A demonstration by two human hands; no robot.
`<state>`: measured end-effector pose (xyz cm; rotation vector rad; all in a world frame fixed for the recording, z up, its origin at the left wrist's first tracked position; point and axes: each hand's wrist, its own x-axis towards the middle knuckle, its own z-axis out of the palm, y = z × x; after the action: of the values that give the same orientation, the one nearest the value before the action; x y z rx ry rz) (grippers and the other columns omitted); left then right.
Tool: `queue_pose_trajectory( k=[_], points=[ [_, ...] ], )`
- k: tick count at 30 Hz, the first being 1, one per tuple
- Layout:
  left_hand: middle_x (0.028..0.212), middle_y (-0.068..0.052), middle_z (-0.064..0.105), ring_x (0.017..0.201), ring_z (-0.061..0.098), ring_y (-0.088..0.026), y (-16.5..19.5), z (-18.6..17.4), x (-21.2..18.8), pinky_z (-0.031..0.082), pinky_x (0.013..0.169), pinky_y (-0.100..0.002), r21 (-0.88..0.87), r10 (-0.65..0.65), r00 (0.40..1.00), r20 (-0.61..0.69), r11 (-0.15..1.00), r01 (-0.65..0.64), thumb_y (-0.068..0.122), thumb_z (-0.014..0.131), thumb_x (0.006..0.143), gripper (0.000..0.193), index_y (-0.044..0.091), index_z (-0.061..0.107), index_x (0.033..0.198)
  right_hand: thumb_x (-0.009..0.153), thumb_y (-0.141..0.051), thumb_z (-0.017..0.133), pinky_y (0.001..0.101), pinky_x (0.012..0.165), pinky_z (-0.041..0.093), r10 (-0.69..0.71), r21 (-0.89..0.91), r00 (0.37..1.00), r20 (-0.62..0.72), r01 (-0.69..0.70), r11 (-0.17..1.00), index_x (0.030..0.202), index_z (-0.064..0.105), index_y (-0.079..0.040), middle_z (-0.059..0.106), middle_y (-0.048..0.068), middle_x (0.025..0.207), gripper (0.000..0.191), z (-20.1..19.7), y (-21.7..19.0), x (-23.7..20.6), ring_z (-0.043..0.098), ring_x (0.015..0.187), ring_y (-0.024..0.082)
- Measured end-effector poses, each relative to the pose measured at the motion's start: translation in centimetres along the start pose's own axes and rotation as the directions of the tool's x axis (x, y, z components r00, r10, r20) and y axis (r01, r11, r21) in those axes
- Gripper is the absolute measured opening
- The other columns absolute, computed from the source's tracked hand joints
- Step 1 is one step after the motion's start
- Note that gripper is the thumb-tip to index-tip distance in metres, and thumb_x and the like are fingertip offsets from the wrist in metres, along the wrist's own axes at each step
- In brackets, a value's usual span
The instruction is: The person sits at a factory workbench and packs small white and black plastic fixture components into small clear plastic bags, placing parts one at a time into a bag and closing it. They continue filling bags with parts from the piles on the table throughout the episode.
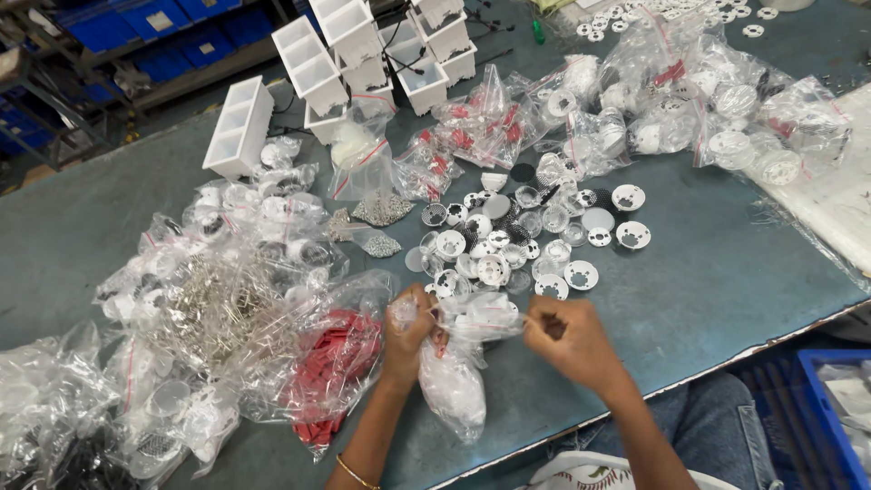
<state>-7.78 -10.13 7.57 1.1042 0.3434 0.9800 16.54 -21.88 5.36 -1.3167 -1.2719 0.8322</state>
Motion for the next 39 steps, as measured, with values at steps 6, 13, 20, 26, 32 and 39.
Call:
queue_pose_trajectory(
  k=[6, 13, 20, 26, 32, 39],
  points=[
    [0.067, -0.006, 0.051, 0.053, 0.052, -0.013, -0.3, 1.1, -1.1, 0.044, 0.047, -0.027, -0.079, -0.054, 0.998, 0.03, 0.995, 0.057, 0.013, 0.062, 0.092, 0.02, 0.008, 0.045, 0.083, 0.103, -0.028, 0.054, 0.0261, 0.058, 0.05, 0.243, 0.084, 0.924, 0.295, -0.278, 0.957, 0.101, 0.062, -0.004, 0.064, 0.004, 0.081, 0.025, -1.0, 1.6, 1.3, 0.059, 0.066, 0.009],
    [0.067, -0.005, 0.05, 0.053, 0.051, -0.012, -1.8, -1.4, -2.0, 0.044, 0.048, -0.027, -0.47, -0.211, 0.977, -0.004, 0.863, 0.185, 0.013, 0.06, 0.094, 0.019, 0.008, 0.045, 0.085, 0.101, -0.037, 0.048, 0.0354, 0.105, 0.047, 0.378, 0.405, 0.864, 0.332, -0.493, 0.77, 0.155, 0.034, -0.018, 0.053, 0.0, 0.148, 0.058, 6.6, 4.2, 0.5, 0.056, 0.129, 0.01],
    [0.068, -0.004, 0.049, 0.053, 0.05, -0.012, -2.2, -2.5, -3.2, 0.044, 0.048, -0.026, -0.625, -0.292, 0.955, 0.048, 0.737, 0.257, 0.014, 0.059, 0.096, 0.018, 0.007, 0.045, 0.087, 0.103, -0.041, 0.056, 0.0468, 0.107, 0.047, 0.2, 0.766, 0.783, 0.589, -0.62, 0.171, 0.147, 0.047, -0.006, 0.061, 0.01, 0.141, 0.057, 7.8, 2.0, 0.1, 0.06, 0.127, 0.024],
    [0.068, -0.003, 0.049, 0.053, 0.049, -0.011, -1.3, -2.5, -2.4, 0.044, 0.049, -0.026, -0.696, -0.207, 0.974, 0.092, 0.686, 0.212, 0.014, 0.058, 0.097, 0.017, 0.007, 0.045, 0.089, 0.104, -0.036, 0.058, 0.0479, 0.108, 0.048, 0.177, 0.824, 0.805, 0.566, -0.555, -0.114, 0.143, 0.053, -0.006, 0.064, 0.012, 0.135, 0.049, 6.7, -0.7, 0.7, 0.063, 0.124, 0.026],
    [0.068, -0.003, 0.048, 0.053, 0.048, -0.011, -2.7, -2.9, -2.7, 0.044, 0.05, -0.025, -0.696, -0.302, 0.947, 0.108, 0.658, 0.289, 0.015, 0.057, 0.099, 0.017, 0.007, 0.046, 0.09, 0.099, -0.033, 0.06, 0.05, 0.103, 0.051, 0.218, 0.853, 0.824, 0.522, -0.5, -0.15, 0.136, 0.057, -0.007, 0.067, 0.012, 0.129, 0.045, 7.1, -2.4, 0.2, 0.063, 0.119, 0.028],
    [0.069, -0.002, 0.047, 0.053, 0.047, -0.01, -1.6, -1.6, -1.2, 0.043, 0.05, -0.025, -0.713, -0.212, 0.967, 0.144, 0.655, 0.25, 0.016, 0.056, 0.101, 0.016, 0.007, 0.046, 0.093, 0.103, -0.029, 0.063, 0.0423, 0.081, 0.057, 0.34, 0.915, 0.89, 0.302, -0.371, 0.16, 0.132, 0.06, -0.004, 0.07, 0.014, 0.122, 0.039, -0.6, -2.4, 1.7, 0.071, 0.105, 0.027]
  ],
)
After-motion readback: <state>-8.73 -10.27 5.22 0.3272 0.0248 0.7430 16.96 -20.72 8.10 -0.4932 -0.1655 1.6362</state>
